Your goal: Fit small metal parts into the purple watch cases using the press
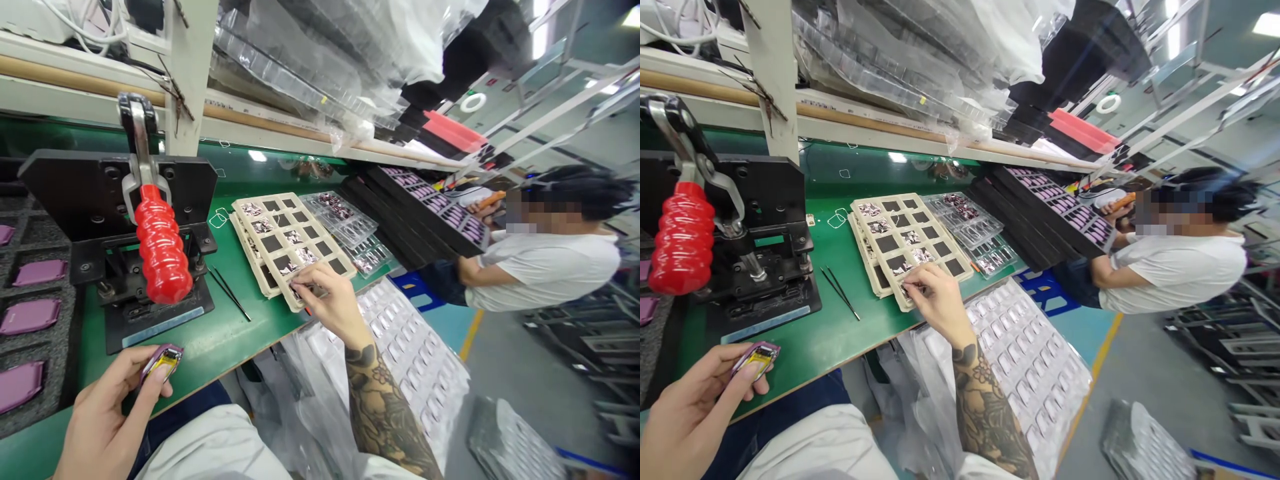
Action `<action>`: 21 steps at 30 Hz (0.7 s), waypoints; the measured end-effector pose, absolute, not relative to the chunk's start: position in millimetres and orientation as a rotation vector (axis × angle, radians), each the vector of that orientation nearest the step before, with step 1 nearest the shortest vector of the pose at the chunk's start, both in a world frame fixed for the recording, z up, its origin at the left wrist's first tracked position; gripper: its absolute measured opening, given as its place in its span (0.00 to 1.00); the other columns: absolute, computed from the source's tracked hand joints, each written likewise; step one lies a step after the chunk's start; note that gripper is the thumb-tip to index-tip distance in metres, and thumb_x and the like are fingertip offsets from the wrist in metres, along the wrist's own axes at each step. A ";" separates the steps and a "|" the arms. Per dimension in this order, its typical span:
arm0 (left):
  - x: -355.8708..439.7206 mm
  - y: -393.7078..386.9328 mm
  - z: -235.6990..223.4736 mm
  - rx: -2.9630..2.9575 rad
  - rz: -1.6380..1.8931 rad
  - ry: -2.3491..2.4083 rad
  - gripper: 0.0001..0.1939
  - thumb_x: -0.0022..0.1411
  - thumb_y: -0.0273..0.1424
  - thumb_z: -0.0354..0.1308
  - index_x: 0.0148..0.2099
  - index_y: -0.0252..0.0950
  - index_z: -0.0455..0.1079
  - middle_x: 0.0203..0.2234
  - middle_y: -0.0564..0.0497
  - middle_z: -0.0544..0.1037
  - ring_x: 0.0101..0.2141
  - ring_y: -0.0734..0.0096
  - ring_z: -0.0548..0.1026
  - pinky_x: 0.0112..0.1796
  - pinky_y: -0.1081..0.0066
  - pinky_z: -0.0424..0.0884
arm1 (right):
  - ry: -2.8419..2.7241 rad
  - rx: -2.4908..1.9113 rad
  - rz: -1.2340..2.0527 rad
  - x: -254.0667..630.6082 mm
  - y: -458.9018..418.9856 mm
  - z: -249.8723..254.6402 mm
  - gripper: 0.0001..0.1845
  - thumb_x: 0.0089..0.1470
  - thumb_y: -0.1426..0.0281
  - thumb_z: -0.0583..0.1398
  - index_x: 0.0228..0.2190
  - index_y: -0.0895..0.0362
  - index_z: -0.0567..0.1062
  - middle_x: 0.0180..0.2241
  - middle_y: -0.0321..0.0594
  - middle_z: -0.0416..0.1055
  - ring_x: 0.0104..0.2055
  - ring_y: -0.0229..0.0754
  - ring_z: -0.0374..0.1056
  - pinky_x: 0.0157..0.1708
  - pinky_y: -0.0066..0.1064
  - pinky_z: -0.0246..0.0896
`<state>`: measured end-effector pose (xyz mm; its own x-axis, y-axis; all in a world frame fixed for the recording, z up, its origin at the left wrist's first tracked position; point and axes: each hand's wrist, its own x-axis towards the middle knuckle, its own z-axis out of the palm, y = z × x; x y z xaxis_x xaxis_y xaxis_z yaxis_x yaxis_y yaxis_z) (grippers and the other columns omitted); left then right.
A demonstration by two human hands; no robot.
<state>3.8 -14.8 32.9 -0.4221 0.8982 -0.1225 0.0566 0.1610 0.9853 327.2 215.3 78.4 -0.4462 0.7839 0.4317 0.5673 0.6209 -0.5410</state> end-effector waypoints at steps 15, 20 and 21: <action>-2.8 2.0 41.7 1.384 1.197 1.650 0.11 0.80 0.37 0.60 0.55 0.44 0.83 0.46 0.47 0.84 0.38 0.67 0.81 0.40 0.70 0.75 | -1.864 -0.466 0.990 188.0 131.2 58.2 0.19 0.61 0.82 0.71 0.46 0.46 0.87 0.40 0.40 0.81 0.44 0.49 0.77 0.45 0.47 0.75; -3.2 2.5 43.9 1.399 1.229 1.635 0.09 0.80 0.34 0.61 0.54 0.42 0.82 0.43 0.49 0.82 0.35 0.72 0.78 0.39 0.72 0.73 | -1.871 -0.400 1.151 162.3 115.6 41.8 0.18 0.63 0.83 0.70 0.47 0.48 0.86 0.41 0.41 0.81 0.45 0.47 0.76 0.45 0.45 0.75; -3.2 2.6 43.9 1.405 1.234 1.633 0.09 0.80 0.34 0.62 0.55 0.42 0.82 0.43 0.50 0.82 0.35 0.72 0.78 0.39 0.72 0.73 | -1.877 -0.406 1.155 162.0 115.2 40.1 0.18 0.63 0.83 0.69 0.48 0.49 0.86 0.42 0.41 0.81 0.45 0.47 0.76 0.45 0.45 0.75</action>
<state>-3.2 2.6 43.9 -0.2175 0.9708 0.1007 0.3621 -0.0156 0.9320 162.0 115.2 40.1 -0.5674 0.6503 0.5052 -0.1578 0.5163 -0.8418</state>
